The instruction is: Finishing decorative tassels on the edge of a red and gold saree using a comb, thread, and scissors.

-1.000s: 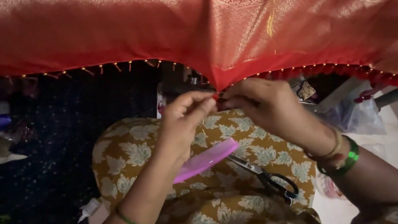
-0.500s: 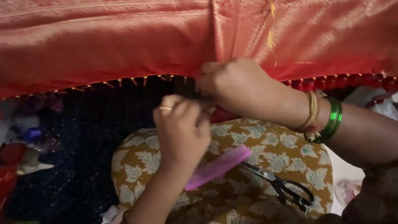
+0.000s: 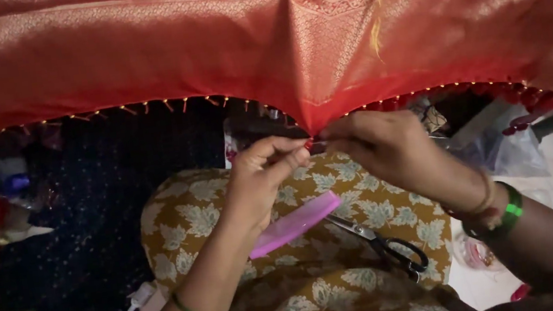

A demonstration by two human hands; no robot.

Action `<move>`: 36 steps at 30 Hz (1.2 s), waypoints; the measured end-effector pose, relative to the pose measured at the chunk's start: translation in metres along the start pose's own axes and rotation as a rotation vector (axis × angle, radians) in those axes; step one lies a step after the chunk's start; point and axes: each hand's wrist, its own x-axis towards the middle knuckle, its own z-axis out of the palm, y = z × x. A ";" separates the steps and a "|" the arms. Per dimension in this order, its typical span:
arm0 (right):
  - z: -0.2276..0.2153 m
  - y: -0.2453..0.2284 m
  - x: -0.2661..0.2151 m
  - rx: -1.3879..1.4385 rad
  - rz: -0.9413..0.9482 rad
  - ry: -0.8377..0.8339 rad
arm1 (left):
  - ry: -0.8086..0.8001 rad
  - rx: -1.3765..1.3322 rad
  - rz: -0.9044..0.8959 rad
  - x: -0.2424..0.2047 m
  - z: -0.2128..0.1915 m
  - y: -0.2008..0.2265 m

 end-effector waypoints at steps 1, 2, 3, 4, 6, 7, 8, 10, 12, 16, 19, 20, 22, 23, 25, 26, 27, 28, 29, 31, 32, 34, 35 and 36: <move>-0.002 0.000 0.000 0.003 -0.006 -0.005 | 0.008 -0.001 0.004 -0.002 0.000 0.004; -0.004 0.000 0.000 -0.144 -0.123 -0.041 | 0.043 0.029 -0.007 -0.004 0.001 0.008; -0.006 0.000 0.001 -0.294 -0.240 -0.071 | 0.073 0.062 -0.017 -0.005 0.001 0.013; -0.007 -0.009 0.010 -0.293 -0.246 -0.070 | 0.077 0.063 -0.012 -0.007 0.002 0.019; -0.008 -0.026 0.024 -0.375 -0.333 -0.195 | 0.144 0.387 0.118 -0.008 0.005 0.032; -0.008 -0.025 0.036 -0.376 -0.330 -0.187 | 0.138 0.393 0.118 -0.009 0.005 0.034; -0.007 -0.023 0.048 -0.401 -0.420 -0.117 | 0.151 0.531 0.222 -0.010 0.005 0.035; -0.005 -0.025 0.070 -0.425 -0.500 -0.040 | 0.151 0.673 0.322 -0.011 0.007 0.037; -0.002 -0.033 0.093 -0.438 -0.417 -0.185 | 0.203 0.848 0.526 -0.010 0.008 0.038; 0.010 -0.023 0.101 -0.644 -0.302 -0.386 | 0.276 1.305 0.865 -0.015 0.016 0.052; -0.003 -0.025 0.083 -0.485 -0.311 -0.317 | 0.261 1.477 0.931 -0.010 0.022 0.050; -0.006 -0.023 0.072 -0.383 -0.294 -0.165 | 0.258 1.224 0.618 -0.007 0.023 0.050; -0.006 -0.016 0.049 -0.286 -0.266 -0.017 | 0.236 0.953 0.311 -0.001 0.021 0.034; -0.001 -0.012 0.036 -0.201 -0.063 0.009 | 0.204 0.634 0.107 0.001 0.016 0.019; 0.009 -0.001 0.016 -0.118 0.152 0.043 | 0.155 0.317 -0.103 0.004 0.012 -0.002; 0.016 0.005 0.009 0.133 0.386 0.042 | 0.139 0.252 -0.039 0.003 0.013 -0.008; 0.023 0.011 0.003 0.390 0.612 0.041 | 0.125 0.188 0.026 0.004 0.012 -0.013; 0.027 0.016 -0.001 0.390 0.620 0.052 | 0.114 0.192 0.019 0.003 0.017 -0.009; 0.030 0.021 -0.004 0.557 0.611 0.087 | 0.133 0.320 0.087 0.003 0.020 -0.004; 0.035 0.027 -0.006 0.727 0.594 0.119 | 0.158 0.450 0.158 0.000 0.026 0.003; 0.036 0.027 -0.005 0.793 0.645 0.127 | 0.194 0.603 0.232 -0.002 0.028 0.005; 0.036 0.026 -0.003 0.864 0.690 0.119 | 0.245 0.758 0.307 -0.005 0.030 0.006; 0.034 0.025 -0.002 0.829 0.678 0.106 | 0.257 0.754 0.321 -0.006 0.030 0.004; 0.033 0.024 -0.002 0.794 0.666 0.093 | 0.269 0.750 0.335 -0.006 0.031 0.002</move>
